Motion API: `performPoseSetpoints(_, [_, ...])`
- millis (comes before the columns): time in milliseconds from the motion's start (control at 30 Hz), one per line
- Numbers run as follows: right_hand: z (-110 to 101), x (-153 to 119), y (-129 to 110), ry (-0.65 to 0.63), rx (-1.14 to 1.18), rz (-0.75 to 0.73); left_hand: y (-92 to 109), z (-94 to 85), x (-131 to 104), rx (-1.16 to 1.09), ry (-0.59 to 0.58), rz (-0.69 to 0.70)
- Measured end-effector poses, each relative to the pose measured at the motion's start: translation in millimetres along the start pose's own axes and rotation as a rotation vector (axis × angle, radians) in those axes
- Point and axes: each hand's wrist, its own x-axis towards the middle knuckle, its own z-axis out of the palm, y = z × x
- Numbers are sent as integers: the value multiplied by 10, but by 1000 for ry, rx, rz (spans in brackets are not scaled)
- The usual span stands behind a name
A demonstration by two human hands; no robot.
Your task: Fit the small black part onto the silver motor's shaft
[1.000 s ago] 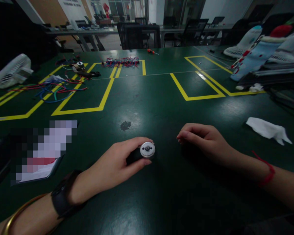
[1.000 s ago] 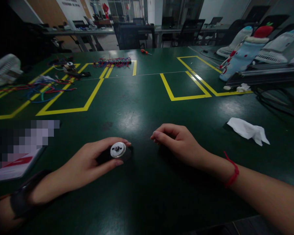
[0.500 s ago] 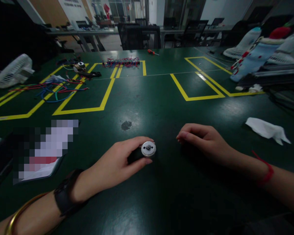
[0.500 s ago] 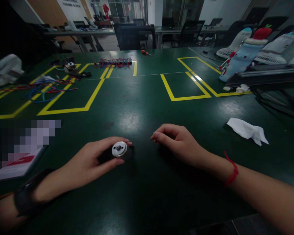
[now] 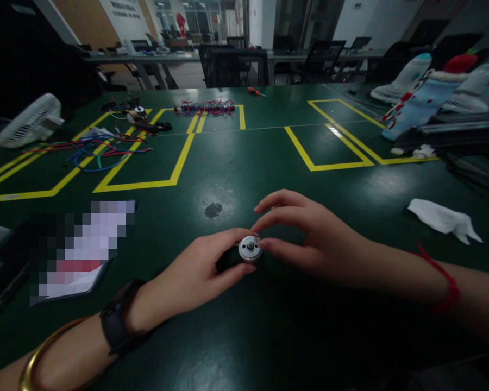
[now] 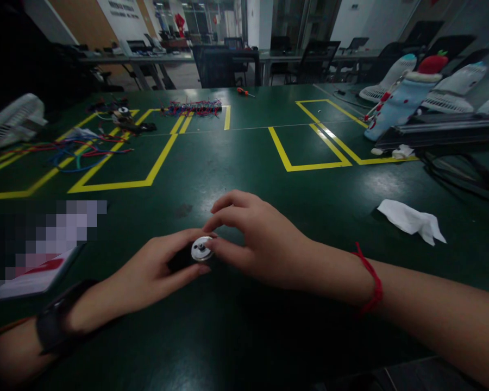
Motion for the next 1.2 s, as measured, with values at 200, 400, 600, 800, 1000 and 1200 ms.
performPoseSetpoints(200, [74,78,-23,-33,-105,-87,-6,-2,-11,5,-7,9])
performPoseSetpoints(400, [21,49,12,32,-5,-110,-9,-1,-4,12,9,19])
performPoseSetpoints(600, [30,-19,78,9,17,-70,-14,-2,-8,9,-1,13])
performPoseSetpoints(800, [129,64,26,21,-5,-103,-3,3,-8,-3,-11,18])
performPoseSetpoints(1000, [-17,21,30,91,76,-86,1,0,-1,-5,1,12])
performPoseSetpoints(1200, [-1,-321,331,-133,-90,65,27,-8,10,-18,-31,-30])
